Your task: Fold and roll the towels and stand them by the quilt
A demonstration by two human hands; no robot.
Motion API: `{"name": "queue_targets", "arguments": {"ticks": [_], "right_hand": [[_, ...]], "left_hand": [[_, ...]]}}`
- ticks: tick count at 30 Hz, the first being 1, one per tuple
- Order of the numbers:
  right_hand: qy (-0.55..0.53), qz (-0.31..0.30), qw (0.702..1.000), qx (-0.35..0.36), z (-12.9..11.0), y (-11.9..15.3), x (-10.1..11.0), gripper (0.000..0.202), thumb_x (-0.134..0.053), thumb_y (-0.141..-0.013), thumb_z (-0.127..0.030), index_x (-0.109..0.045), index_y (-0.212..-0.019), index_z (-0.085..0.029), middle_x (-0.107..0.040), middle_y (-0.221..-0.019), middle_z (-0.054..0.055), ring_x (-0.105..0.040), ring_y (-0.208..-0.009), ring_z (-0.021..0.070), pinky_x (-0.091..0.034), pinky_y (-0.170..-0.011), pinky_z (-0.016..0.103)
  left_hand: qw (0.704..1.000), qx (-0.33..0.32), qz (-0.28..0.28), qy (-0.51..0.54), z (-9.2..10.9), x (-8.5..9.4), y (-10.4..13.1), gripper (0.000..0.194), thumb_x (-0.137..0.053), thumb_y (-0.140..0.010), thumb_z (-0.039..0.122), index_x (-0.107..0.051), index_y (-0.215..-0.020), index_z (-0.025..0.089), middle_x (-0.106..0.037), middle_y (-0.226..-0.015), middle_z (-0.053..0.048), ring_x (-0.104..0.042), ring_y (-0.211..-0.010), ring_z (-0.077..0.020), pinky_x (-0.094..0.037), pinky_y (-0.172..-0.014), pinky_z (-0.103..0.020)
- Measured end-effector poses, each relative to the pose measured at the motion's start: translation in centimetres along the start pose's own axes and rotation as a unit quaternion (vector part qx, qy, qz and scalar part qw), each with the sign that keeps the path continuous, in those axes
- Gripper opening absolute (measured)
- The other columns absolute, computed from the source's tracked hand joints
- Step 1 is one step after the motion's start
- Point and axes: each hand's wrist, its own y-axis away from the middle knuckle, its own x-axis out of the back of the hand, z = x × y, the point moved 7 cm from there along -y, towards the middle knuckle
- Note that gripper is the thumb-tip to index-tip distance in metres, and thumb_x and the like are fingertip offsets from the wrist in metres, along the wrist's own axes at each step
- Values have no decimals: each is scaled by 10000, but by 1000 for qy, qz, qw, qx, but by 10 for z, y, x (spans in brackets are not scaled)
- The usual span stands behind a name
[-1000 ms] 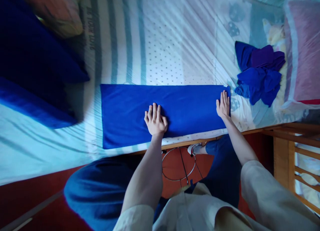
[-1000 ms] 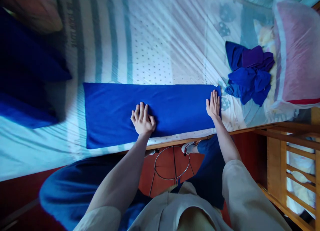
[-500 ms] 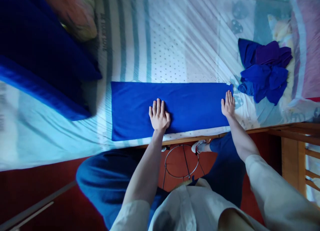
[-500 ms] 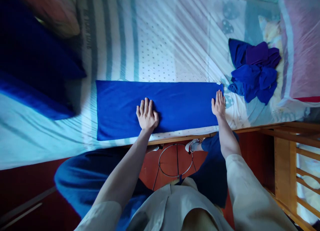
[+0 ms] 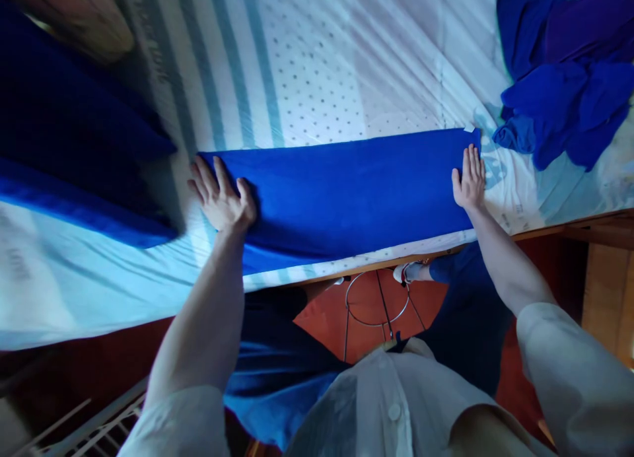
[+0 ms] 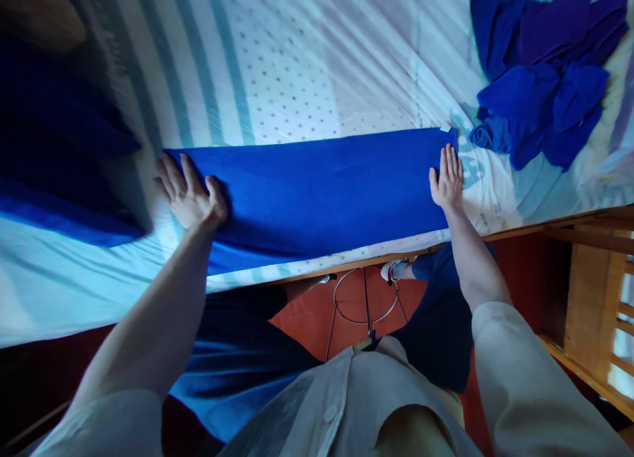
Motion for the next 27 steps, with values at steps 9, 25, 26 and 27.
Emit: {"name": "queue_targets", "arguments": {"ticks": [9,25,26,27], "right_hand": [[-27,-67,996,-57,-24,0,29,658,-136,-1110,-382,-199,-1640,1,-179,-1723,214,-147,-1619,234,-106,-1303,455],[-453,113,851,-239,-153,157,48,499,-469,-1007,-494,-617,-1363,-177,-588,-1483,180,-465,-1444,318,-312,-1242,546],[-500,106,829,-225,-180,169,46,444,-479,-1002,-503,-651,-1303,-226,-645,-1416,150,-550,-1360,308,-381,-1203,526],[-547,83,804,-217,-207,180,41,405,-503,-987,-515,-682,-1229,-243,-701,-1319,131,-625,-1260,299,-450,-1145,506]], "left_hand": [[999,49,-2,-3,2,6,54,667,-308,-1031,352,-301,-1622,41,-137,-1729,-197,-85,-1616,-324,-63,-1316,-521],[996,-85,-34,13,45,-35,181,676,-332,-1021,402,-319,-1633,114,-169,-1729,-167,-65,-1613,-348,-77,-1301,-577],[986,-153,-65,8,66,-44,183,649,-339,-1021,385,-359,-1620,136,-219,-1720,-155,-92,-1614,-326,-106,-1305,-557],[971,-219,-93,1,88,-53,185,621,-335,-1024,363,-394,-1607,159,-272,-1705,-143,-125,-1613,-301,-135,-1306,-539]]}}
